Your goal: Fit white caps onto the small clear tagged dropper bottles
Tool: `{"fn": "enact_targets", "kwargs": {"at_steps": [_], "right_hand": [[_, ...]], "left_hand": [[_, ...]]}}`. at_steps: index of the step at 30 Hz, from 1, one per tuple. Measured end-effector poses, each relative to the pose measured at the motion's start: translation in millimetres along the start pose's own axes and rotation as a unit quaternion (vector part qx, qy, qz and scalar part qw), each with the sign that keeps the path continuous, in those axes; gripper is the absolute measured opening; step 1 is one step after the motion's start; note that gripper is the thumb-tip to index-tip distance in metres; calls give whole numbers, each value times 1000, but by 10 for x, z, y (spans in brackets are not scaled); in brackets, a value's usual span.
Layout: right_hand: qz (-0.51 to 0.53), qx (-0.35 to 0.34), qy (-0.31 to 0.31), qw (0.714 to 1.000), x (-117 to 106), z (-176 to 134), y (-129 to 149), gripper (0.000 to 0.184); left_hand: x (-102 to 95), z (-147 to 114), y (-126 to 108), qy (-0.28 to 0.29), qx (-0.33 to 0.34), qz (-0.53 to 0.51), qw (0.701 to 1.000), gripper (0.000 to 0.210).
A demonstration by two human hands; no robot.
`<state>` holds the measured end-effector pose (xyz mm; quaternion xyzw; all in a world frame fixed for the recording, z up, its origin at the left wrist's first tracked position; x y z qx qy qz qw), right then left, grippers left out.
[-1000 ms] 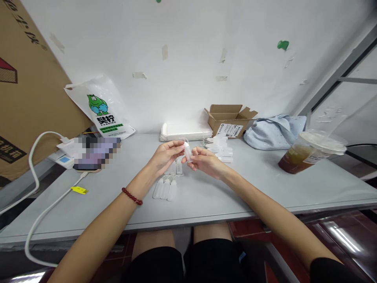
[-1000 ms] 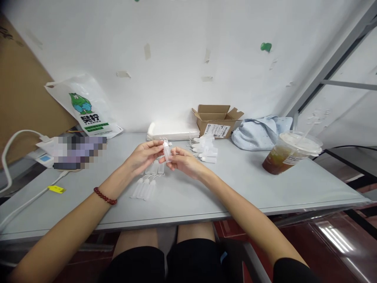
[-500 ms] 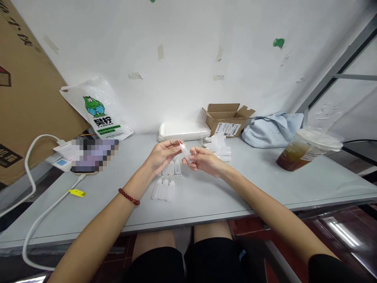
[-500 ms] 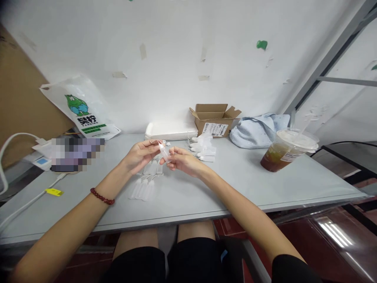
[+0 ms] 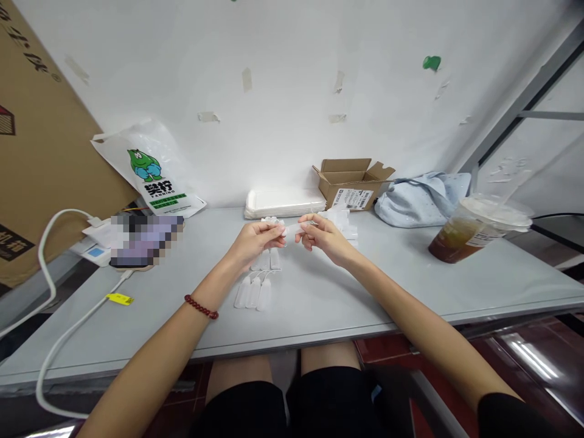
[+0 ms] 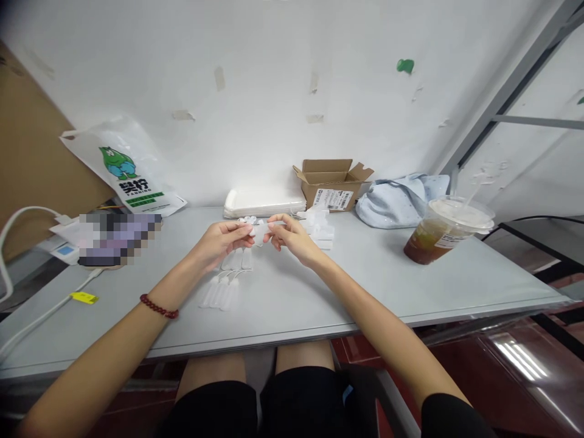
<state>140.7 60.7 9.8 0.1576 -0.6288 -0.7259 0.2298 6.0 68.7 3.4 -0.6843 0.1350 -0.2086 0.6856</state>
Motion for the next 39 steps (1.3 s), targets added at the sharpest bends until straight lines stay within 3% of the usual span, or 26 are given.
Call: {"fn": "enact_targets", "kwargs": {"at_steps": [4,6,10,15,19,25,29,34,39], "right_hand": [[-11,-19,5,1000,-2,14,-8,40],[-27,-26,9,999,4,17,-7,42],[-58,-32,-9,998,-28,13,9,43],[-63,-31,-44,997,-79,-7,24,39],[-64,-44,-53,996,-83,-14,49,39],[-105,-74,-38,991,-22,-20,119,41],[-165,-76,-60,982,-38,-57,154,43],[-106,-49,-71,991,-72,-59,68,44],[-12,-1,-77,997,-85,-34,-43,51]], "left_hand": [[63,-5,86,46,-57,32,997,38],[72,-9,71,50,-53,58,996,37],[101,-24,-90,29,31,171,984,31],[164,-91,-251,-21,124,297,947,24],[159,-74,-224,-6,105,256,961,29],[202,-16,-15,82,-12,149,985,45],[212,-40,-99,60,27,189,980,40],[281,-113,-256,26,106,323,940,34],[361,-159,-361,-6,182,488,854,31]]}}
Point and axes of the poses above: each hand's wrist, its own z-axis towards the middle knuckle, its own x-axis out of the palm, y = z × x, the point moved 9 cm from there along z, towards the middle knuckle, and after that the axes turned 11 degrees about y, right-handed, at the moved point
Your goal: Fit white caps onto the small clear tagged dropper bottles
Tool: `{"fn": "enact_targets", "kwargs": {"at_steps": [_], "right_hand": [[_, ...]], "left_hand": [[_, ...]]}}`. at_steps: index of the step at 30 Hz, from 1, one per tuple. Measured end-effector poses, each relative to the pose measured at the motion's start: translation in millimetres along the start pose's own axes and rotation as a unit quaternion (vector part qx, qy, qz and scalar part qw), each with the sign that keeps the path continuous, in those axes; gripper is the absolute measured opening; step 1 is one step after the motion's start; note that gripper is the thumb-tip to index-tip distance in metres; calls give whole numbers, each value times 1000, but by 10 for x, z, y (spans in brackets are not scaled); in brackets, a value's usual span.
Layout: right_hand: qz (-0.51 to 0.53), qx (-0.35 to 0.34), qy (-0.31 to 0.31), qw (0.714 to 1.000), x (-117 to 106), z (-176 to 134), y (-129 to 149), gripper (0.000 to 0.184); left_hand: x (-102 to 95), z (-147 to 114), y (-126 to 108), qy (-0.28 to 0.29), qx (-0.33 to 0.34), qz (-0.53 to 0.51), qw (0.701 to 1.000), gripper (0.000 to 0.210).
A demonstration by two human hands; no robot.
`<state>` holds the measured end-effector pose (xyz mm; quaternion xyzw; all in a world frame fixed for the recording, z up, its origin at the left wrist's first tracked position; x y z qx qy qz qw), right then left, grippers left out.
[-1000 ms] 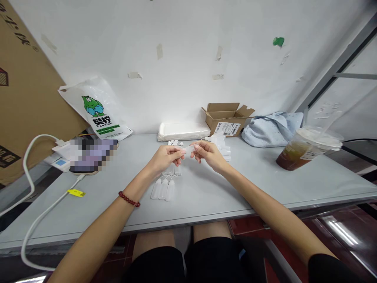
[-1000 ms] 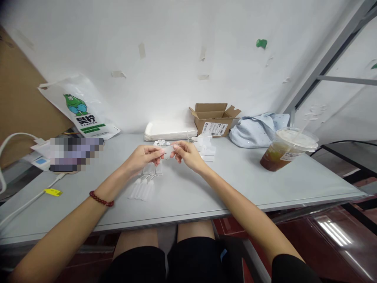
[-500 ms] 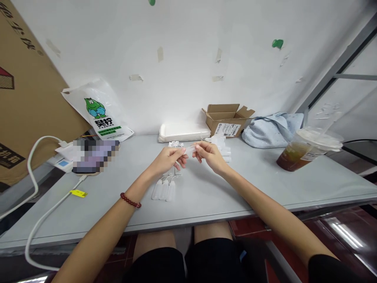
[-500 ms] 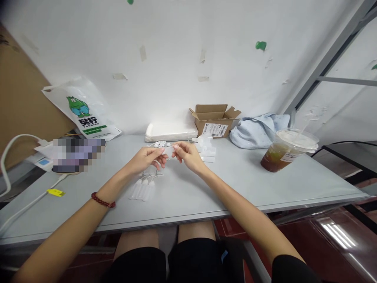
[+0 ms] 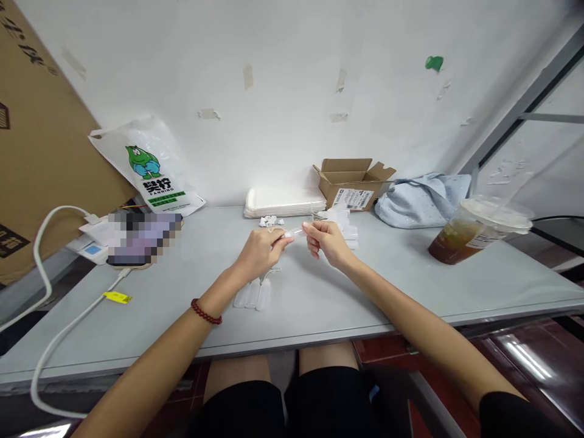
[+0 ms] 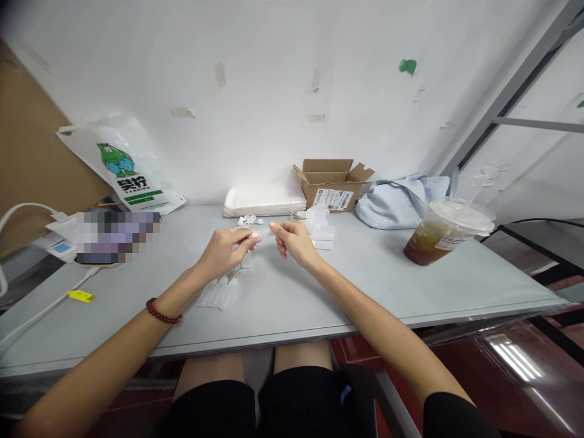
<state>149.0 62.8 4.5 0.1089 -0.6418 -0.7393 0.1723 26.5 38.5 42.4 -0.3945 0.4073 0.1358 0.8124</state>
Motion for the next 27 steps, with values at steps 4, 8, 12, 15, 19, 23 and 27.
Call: {"fn": "enact_targets", "kwargs": {"at_steps": [4,8,12,15,19,23,27], "right_hand": [[7,15,-6,1000,3,-6,-13,51],[1,21,-14,1000,1,-9,-25,51],[-22,17,-24,999,-103,0,66,48],[-7,4,-56,998,-333,-16,211,40],[-48,-15,-158,986,-757,-89,393,30],[-157,-20,-209,965,-1009,-113,469,23],[-285,-22,-209,935,-1130,-79,477,24]], "left_hand": [[8,-16,-10,-14,31,51,998,24],[41,-19,0,-9,35,64,997,24],[-17,37,134,-7,3,2,1000,20],[-150,57,478,-32,-82,-55,995,20],[-296,26,942,-57,-160,-9,985,16],[-215,82,1115,-19,-139,20,990,24],[-76,187,1108,10,-85,-8,996,31]]}}
Point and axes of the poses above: each hand's wrist, its own z-axis towards the middle knuckle, its own x-axis out of the palm, y = z × x, the point moved 9 cm from there along z, towards the middle knuckle, and after that the axes turned 11 degrees about y, right-handed, at the moved point
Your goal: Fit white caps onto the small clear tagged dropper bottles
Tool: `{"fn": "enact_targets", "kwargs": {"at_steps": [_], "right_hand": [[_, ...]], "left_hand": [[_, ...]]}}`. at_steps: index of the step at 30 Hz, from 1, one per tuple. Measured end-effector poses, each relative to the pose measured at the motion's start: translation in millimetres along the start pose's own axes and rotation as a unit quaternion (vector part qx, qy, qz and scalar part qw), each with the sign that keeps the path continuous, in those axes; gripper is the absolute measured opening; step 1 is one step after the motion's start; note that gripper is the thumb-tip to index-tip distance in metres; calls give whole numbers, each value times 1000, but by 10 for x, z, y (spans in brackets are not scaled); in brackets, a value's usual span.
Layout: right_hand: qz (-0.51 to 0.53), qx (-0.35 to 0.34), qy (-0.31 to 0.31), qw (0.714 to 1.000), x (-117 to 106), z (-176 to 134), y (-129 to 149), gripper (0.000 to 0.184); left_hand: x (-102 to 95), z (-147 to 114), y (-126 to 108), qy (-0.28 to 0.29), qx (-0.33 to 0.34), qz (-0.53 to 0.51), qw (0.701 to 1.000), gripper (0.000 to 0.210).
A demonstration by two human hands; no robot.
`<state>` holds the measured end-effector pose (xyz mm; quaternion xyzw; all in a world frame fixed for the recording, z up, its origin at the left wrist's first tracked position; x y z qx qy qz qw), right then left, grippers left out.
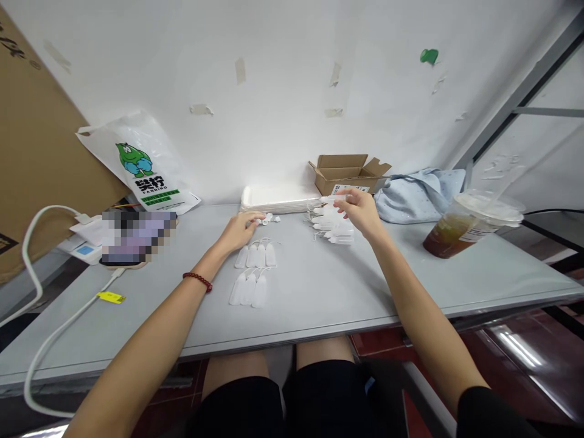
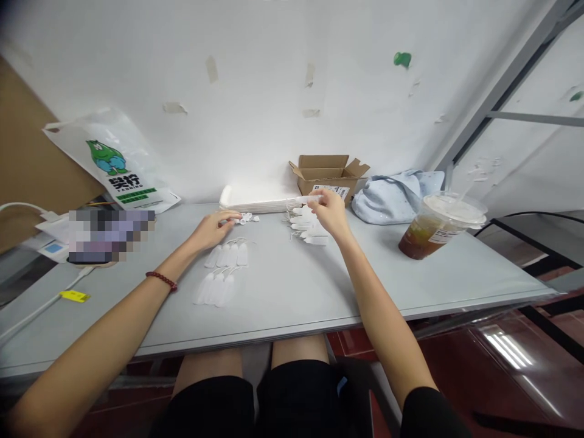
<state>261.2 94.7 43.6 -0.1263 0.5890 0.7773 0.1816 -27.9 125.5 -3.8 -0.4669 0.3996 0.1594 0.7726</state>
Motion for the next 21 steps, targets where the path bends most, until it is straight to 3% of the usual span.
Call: {"fn": "enact_targets", "kwargs": {"at_steps": [7,21], "right_hand": [[-131,-3,-21,991,-122,72,-99,23],[-142,-81,-69,984,-33,179,-312,25]], "left_hand": [[123,83,96,25,22,-69,997,27],[148,56,272,26,-61,-128,989,29]]}}
Point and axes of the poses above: each hand's wrist, its own z-axis towards the middle knuckle, its own x-axis out of the palm, y = z × x, the point moved 9 cm from there along z, towards the middle knuckle, and after that the axes turned 11 degrees about y, right-handed, at the moved point
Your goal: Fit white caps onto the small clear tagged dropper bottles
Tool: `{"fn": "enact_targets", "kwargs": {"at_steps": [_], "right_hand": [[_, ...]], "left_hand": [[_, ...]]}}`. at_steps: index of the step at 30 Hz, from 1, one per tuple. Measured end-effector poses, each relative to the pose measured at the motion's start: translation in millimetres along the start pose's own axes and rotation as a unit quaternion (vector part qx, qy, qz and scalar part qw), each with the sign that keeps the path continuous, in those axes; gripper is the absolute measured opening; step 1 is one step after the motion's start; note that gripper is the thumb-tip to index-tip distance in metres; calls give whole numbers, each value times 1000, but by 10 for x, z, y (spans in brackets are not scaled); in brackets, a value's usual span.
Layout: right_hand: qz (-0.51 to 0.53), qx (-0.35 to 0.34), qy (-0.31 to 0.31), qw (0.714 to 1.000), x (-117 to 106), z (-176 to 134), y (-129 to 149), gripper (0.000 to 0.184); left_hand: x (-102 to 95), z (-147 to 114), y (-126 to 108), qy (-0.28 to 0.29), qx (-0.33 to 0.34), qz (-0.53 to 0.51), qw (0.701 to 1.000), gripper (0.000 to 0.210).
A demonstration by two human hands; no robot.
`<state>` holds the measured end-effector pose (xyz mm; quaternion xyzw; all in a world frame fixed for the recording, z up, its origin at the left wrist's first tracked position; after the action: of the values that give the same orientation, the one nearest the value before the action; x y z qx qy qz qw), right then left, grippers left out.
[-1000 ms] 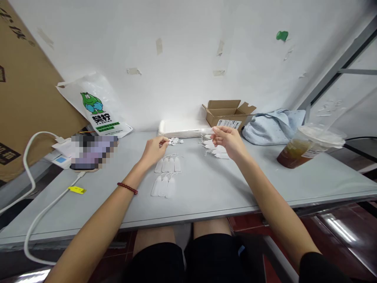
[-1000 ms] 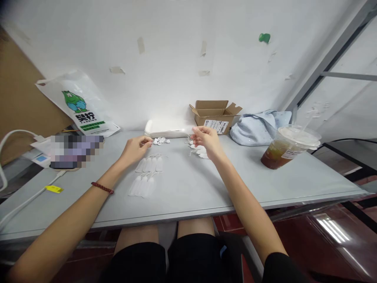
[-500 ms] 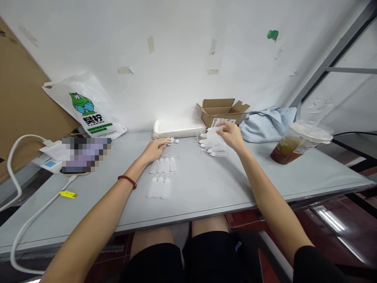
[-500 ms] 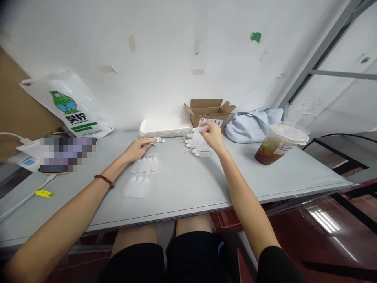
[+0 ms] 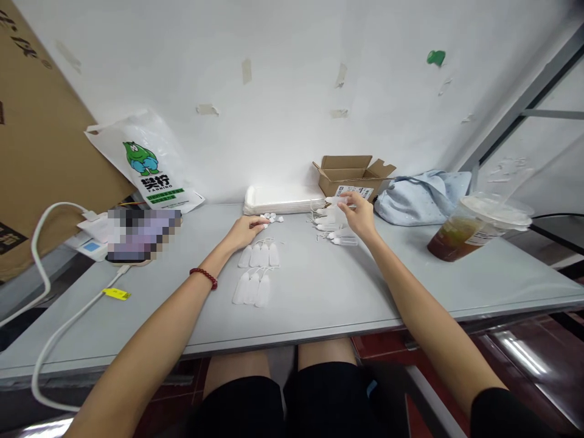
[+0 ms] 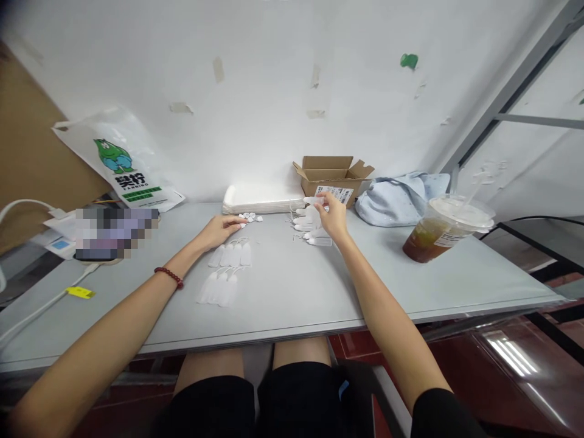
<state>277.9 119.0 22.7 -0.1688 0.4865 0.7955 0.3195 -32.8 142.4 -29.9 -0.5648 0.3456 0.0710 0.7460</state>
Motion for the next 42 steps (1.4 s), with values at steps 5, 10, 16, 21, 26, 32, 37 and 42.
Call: {"fn": "enact_targets", "kwargs": {"at_steps": [5,10,16,21,26,32,37,42], "right_hand": [[-17,14,22,1000,30,40,-104,30],[-20,42,30,998,35,55,-156,38],[-60,58,33,996,6,60,-181,46],[-112,86,12,990,-72,40,-189,51],[-134,96,-16,986,-177,9,-133,38],[-61,-46,59,995,264,-227,524,26],[7,-219,417,882,1245,-892,1255,25],[-32,-231,427,874,1352,-1022,1329,25]], "left_hand": [[8,-17,20,2,-27,12,1000,36],[-7,-29,-10,-8,-21,19,1000,36],[-34,-37,24,-26,-31,22,999,28],[-83,-65,-4,-40,-33,49,997,24],[-144,-128,-2,-65,-62,1,996,18],[-164,-220,5,-96,-84,-244,961,30],[-141,-264,-113,-80,-44,-404,910,28],[-64,-265,-192,-63,-43,-428,900,23]]}}
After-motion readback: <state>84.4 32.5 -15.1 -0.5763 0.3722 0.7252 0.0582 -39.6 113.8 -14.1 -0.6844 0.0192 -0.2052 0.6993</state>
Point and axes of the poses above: each hand's wrist, its own z-axis towards the middle knuckle, its own x-axis out of the palm, y = z × x, the point moved 9 cm from there along z, towards the middle knuckle, and after that the axes turned 11 degrees about y, right-handed, at the moved point
